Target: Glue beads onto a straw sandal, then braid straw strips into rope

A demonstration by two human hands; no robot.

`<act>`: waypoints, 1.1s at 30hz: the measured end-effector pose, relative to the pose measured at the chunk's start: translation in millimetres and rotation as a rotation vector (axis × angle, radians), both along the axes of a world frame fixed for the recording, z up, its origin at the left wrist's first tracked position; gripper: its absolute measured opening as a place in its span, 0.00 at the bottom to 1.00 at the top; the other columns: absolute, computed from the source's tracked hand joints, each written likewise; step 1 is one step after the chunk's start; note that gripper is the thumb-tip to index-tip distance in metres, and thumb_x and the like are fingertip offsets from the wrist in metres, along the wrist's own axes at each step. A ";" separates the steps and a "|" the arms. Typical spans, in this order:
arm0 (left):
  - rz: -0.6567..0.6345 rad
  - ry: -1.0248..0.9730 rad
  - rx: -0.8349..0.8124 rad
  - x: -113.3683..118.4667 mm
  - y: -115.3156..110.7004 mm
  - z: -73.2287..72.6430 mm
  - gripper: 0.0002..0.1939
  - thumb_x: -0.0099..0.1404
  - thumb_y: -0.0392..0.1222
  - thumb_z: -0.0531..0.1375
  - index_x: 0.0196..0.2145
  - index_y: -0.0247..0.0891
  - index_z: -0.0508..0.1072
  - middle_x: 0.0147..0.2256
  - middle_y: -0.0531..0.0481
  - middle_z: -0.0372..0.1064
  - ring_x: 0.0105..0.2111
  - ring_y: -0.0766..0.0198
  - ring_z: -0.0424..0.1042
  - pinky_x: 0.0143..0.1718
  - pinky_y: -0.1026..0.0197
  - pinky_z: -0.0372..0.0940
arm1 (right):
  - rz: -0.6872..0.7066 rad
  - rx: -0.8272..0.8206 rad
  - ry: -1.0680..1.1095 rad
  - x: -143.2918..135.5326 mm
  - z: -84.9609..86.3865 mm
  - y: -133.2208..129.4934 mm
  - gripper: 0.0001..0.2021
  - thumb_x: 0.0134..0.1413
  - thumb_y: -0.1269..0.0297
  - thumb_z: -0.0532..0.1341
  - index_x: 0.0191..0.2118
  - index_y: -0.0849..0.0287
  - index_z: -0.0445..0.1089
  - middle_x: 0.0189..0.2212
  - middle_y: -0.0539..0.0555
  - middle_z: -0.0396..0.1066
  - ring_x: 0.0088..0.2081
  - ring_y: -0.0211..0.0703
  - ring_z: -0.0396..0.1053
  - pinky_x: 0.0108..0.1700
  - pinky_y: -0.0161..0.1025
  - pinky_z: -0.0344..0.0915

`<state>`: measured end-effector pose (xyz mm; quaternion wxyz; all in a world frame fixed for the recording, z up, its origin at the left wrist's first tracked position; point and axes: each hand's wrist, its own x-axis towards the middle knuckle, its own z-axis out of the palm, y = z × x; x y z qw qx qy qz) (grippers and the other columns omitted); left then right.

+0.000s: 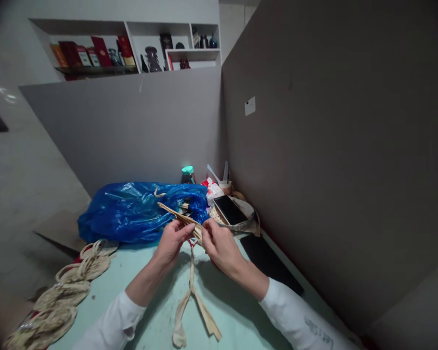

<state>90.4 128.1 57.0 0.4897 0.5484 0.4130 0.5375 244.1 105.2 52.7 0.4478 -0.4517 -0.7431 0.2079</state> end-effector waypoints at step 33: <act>-0.149 -0.074 -0.154 -5.7 -4.0 -15.7 0.11 0.53 0.40 0.66 0.34 0.33 0.74 0.25 0.54 0.67 0.17 0.77 0.58 0.20 0.70 0.54 | 0.312 -0.602 0.643 -0.3 -17.6 1.9 0.14 0.53 0.53 0.59 0.37 0.58 0.62 0.25 0.47 0.64 0.24 0.36 0.63 0.24 0.32 0.56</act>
